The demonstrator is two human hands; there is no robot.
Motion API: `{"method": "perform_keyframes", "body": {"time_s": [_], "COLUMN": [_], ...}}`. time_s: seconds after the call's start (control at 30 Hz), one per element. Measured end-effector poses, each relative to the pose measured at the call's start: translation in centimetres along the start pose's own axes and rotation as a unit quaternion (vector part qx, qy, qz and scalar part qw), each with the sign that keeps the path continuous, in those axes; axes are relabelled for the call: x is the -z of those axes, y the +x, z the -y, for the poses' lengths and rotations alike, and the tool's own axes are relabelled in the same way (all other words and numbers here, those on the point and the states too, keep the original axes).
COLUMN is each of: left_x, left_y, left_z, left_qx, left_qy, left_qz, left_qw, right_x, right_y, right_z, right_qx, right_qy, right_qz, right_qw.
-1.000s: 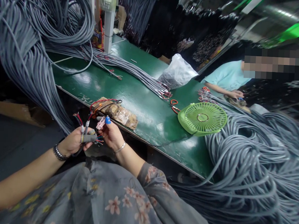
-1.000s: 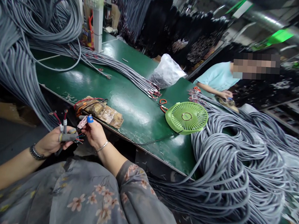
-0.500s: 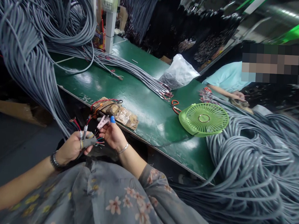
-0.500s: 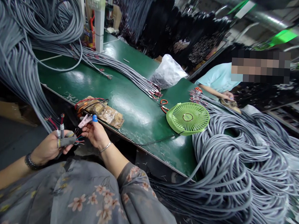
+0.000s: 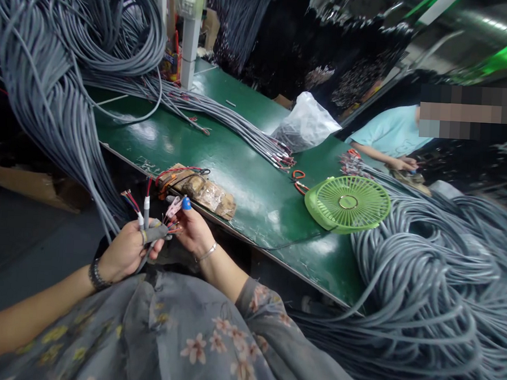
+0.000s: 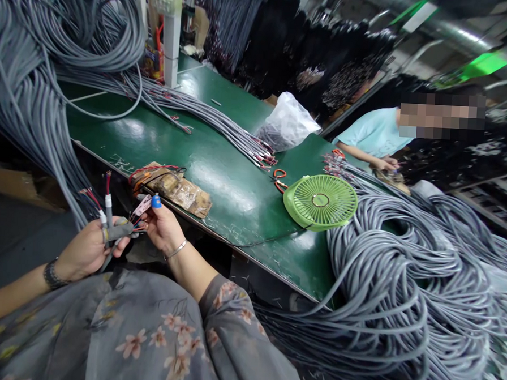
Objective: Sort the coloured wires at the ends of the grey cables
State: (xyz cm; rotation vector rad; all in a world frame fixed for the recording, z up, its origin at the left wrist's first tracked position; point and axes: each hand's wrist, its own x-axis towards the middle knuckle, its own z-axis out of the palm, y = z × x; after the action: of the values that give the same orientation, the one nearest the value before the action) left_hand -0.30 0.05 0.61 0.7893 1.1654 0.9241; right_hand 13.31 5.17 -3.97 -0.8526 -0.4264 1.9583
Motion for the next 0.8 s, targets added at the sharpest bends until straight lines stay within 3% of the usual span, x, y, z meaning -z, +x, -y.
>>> {"method": "perform_keyframes", "body": {"time_s": [0.43, 0.63, 0.8], "left_x": [-0.4, 0.5, 0.7], "left_y": [0.1, -0.4, 0.0], "left_z": [0.0, 0.4, 0.4], "left_qx": [0.018, 0.006, 0.013], "left_qy": [-0.003, 0.001, -0.021], "left_qz": [-0.015, -0.024, -0.041], "left_qw": [1.0, 1.0, 0.999], "right_x": [0.0, 0.1, 0.2], "right_y": [-0.1, -0.5, -0.5], "right_z": [0.1, 0.1, 0.0], "right_qx": [-0.027, 0.026, 0.031], "right_qy": [0.004, -0.032, -0.041], "right_qz": [0.002, -0.007, -0.002], "right_qw": [1.0, 0.999, 0.999]}}
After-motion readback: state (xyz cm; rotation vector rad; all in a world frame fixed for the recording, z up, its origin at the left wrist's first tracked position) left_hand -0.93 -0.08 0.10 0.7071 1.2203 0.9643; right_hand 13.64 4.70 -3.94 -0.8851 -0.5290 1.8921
